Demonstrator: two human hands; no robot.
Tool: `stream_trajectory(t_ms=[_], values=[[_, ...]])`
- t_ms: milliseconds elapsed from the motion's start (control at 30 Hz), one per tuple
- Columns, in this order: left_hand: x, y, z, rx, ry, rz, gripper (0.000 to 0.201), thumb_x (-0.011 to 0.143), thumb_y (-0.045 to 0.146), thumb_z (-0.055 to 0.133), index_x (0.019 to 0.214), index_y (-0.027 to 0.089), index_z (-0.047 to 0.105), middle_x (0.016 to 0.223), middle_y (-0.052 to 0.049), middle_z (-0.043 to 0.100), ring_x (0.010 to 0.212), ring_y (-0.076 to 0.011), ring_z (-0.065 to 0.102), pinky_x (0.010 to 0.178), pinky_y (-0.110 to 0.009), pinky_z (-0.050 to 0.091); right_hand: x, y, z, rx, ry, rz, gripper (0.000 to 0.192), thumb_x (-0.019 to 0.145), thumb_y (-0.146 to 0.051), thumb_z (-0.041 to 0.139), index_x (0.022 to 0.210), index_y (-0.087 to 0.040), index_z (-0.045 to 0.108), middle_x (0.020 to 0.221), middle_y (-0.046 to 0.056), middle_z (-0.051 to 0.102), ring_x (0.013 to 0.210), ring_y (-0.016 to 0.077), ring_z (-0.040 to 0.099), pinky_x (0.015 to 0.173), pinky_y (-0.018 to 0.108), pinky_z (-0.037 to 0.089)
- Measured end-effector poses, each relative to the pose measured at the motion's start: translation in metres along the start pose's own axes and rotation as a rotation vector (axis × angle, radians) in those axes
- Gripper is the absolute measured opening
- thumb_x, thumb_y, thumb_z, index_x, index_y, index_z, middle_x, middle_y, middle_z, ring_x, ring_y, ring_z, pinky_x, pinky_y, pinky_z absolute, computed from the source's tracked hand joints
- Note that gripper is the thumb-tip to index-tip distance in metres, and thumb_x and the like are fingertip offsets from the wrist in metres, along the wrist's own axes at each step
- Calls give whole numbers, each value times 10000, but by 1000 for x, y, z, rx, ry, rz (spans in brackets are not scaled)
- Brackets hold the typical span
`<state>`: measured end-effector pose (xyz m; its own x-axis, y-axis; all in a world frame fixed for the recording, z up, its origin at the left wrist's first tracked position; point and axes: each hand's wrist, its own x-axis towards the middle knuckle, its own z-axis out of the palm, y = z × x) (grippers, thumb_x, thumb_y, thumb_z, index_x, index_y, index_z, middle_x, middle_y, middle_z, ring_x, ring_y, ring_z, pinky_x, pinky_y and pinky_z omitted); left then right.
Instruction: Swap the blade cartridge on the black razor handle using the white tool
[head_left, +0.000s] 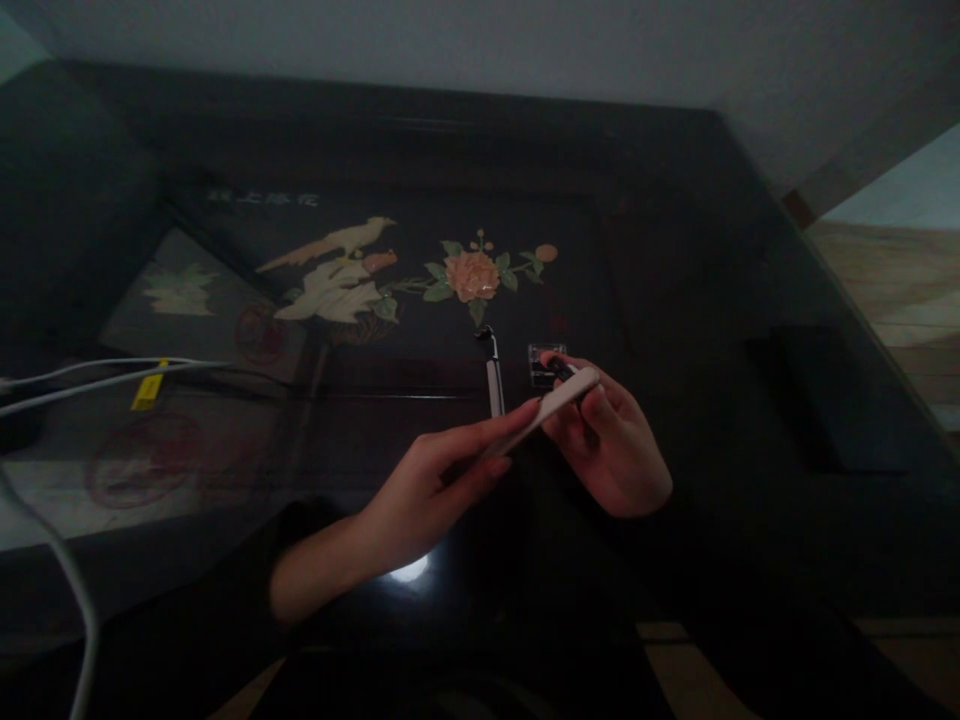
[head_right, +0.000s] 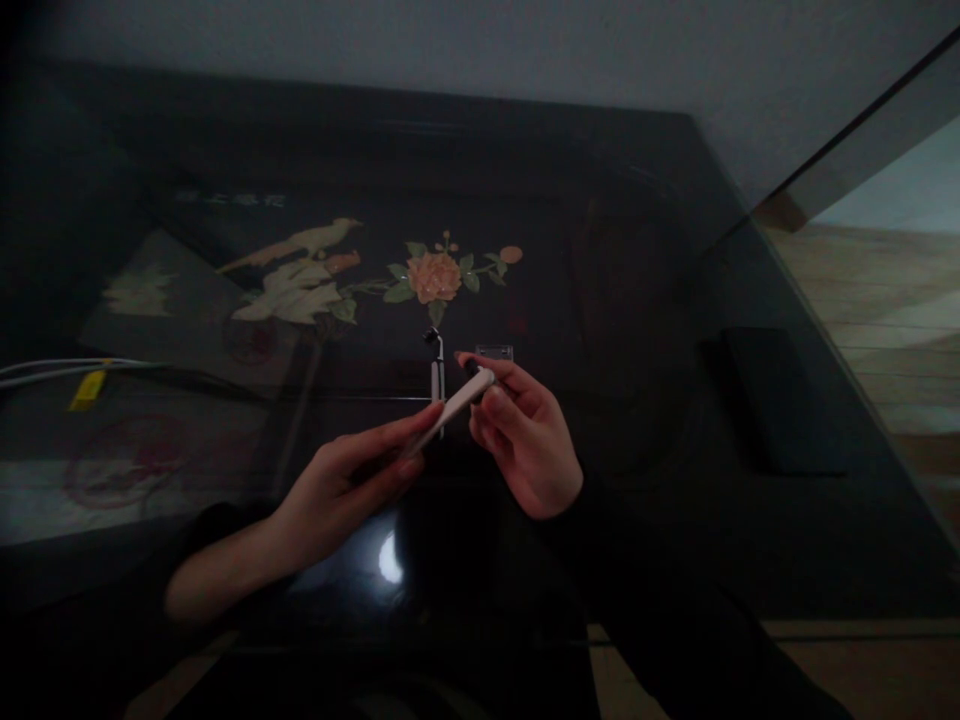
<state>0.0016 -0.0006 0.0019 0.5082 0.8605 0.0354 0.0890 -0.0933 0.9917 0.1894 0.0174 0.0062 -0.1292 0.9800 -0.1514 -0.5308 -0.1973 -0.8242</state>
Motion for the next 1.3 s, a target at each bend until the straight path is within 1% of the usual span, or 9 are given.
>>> stream_trajectory(t_ms=[100, 233, 300, 500, 633, 767, 900, 1033, 1300], values=[[0, 4, 0, 1, -13, 18, 457, 947, 201, 550, 1403, 236, 536, 1235, -73, 700, 951, -163, 680, 834, -251, 533, 0, 0, -1, -11, 7, -1, 426, 668, -476, 829, 981, -209, 716, 566, -79, 451, 450, 60, 269, 414, 232, 231], [-1, 6, 0, -53, -14, -16, 449, 948, 209, 555, 1396, 240, 544, 1158, -68, 724, 670, -97, 641, 624, -201, 517, -1, -1, 0, -28, 0, 3, 459, 652, -500, 830, 988, -215, 702, 591, -71, 445, 475, 70, 304, 419, 227, 285], [-2, 6, 0, -71, -17, -29, 445, 946, 221, 563, 1391, 244, 551, 1123, -66, 732, 602, -79, 605, 563, -187, 491, -1, -2, 0, -30, -2, 2, 465, 645, -506, 833, 984, -217, 698, 590, -72, 441, 477, 71, 302, 420, 225, 294], [0, 1, 0, -23, 54, -21, 445, 943, 199, 560, 1383, 264, 559, 1059, -50, 744, 891, -165, 677, 781, -257, 543, -1, -1, 1, -18, -25, 1, 419, 673, -484, 825, 967, -216, 692, 527, -90, 420, 455, 68, 278, 436, 234, 277], [3, 0, 0, 6, 111, -26, 447, 933, 183, 559, 1377, 238, 568, 1052, -54, 745, 978, -192, 672, 802, -266, 545, 0, -1, 2, -20, -35, -1, 430, 679, -500, 815, 962, -208, 675, 510, -88, 426, 462, 84, 266, 445, 256, 241], [5, 4, -1, 28, 160, -66, 443, 924, 186, 562, 1365, 212, 578, 1057, -50, 747, 921, -180, 673, 732, -232, 539, -1, -1, 3, -8, -33, 0, 375, 670, -482, 826, 875, -219, 652, 489, -90, 439, 453, 88, 264, 457, 263, 230], [6, 6, -2, 42, 170, -91, 445, 926, 188, 554, 1370, 212, 572, 1160, -55, 725, 856, -156, 663, 683, -208, 518, -1, -1, 3, 22, -25, 11, 381, 667, -451, 835, 910, -214, 662, 486, -92, 449, 448, 83, 265, 462, 261, 224], [5, 5, -1, 26, 163, -94, 452, 928, 193, 554, 1379, 212, 561, 1114, -60, 737, 789, -142, 654, 624, -198, 504, -1, -1, 3, 18, -15, 13, 385, 651, -461, 840, 909, -227, 676, 478, -93, 457, 445, 87, 264, 461, 265, 220], [1, 0, 1, -9, 93, -23, 458, 940, 208, 554, 1397, 240, 543, 1092, -53, 741, 975, -188, 676, 797, -260, 544, -1, -2, 2, -30, -2, -6, 464, 642, -457, 844, 1005, -210, 692, 547, -89, 407, 456, 69, 274, 437, 255, 245]])
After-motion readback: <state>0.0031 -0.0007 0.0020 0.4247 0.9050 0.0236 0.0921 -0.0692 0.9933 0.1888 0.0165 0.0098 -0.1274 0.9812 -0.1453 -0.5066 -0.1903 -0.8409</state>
